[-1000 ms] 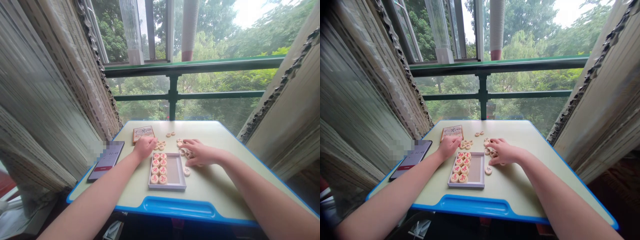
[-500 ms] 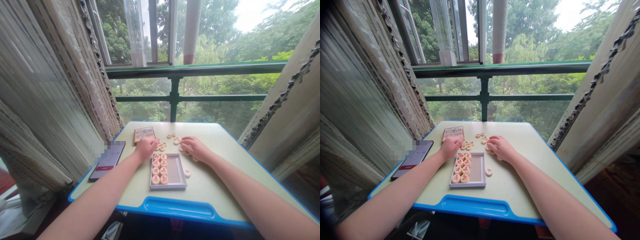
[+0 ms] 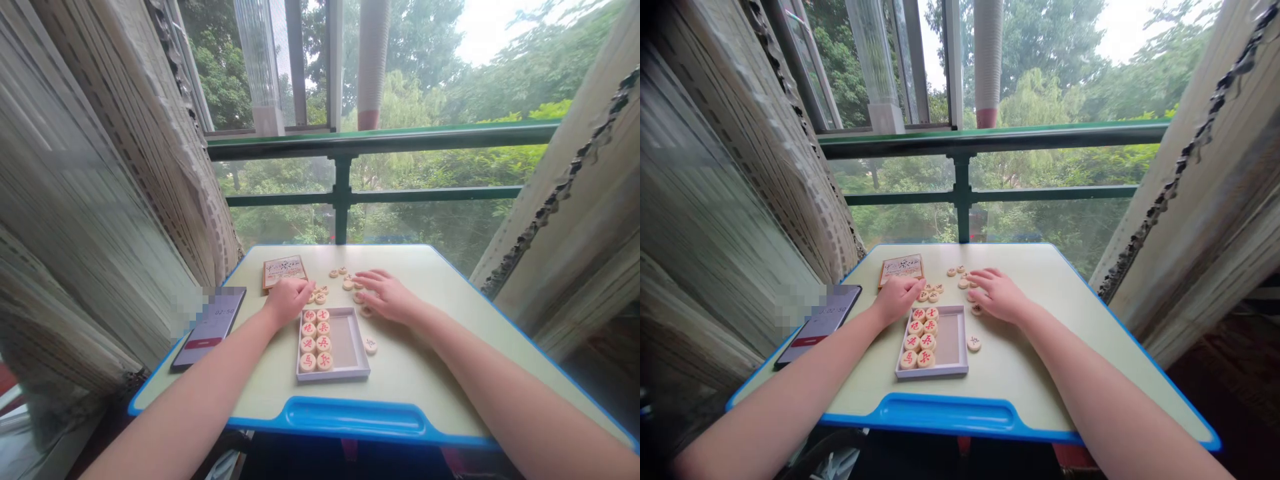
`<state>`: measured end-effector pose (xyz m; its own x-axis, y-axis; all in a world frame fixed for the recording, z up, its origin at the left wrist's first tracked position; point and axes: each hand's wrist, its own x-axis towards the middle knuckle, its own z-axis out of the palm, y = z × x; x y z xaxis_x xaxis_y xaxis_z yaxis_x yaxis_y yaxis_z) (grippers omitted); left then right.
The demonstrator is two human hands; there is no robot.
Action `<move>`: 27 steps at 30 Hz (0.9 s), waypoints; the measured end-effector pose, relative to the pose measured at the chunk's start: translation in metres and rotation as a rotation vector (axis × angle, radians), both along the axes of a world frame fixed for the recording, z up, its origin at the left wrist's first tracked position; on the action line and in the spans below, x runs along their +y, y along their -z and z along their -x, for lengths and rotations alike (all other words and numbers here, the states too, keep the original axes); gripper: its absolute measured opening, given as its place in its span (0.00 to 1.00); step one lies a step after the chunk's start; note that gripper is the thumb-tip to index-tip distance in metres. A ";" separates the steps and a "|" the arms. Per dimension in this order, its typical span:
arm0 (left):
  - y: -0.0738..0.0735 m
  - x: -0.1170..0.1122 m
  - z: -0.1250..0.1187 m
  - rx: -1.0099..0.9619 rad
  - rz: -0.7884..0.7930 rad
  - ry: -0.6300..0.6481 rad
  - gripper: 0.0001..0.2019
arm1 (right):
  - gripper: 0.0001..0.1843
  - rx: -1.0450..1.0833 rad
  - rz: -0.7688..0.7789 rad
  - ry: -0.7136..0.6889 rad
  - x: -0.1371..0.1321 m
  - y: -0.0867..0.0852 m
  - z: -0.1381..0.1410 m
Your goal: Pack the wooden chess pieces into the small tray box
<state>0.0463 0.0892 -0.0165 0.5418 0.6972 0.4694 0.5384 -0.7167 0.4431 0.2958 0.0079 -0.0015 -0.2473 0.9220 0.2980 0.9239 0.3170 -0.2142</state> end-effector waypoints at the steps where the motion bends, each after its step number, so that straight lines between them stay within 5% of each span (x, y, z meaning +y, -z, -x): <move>1: 0.000 0.000 0.000 0.002 -0.001 0.003 0.23 | 0.21 -0.017 0.016 -0.037 0.002 0.003 0.003; 6: -0.001 -0.001 0.000 0.001 -0.007 0.004 0.23 | 0.17 -0.032 -0.027 -0.077 0.004 0.007 0.010; 15: -0.004 -0.001 0.002 -0.005 -0.023 -0.027 0.23 | 0.11 -0.011 -0.063 0.067 0.004 0.006 0.016; 27: -0.004 -0.002 0.003 -0.036 -0.056 -0.012 0.24 | 0.10 0.065 -0.045 -0.120 -0.002 0.005 0.016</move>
<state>0.0431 0.0875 -0.0125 0.5159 0.6754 0.5269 0.5312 -0.7348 0.4218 0.2802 0.0060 -0.0066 -0.3339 0.8722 0.3575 0.8634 0.4351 -0.2553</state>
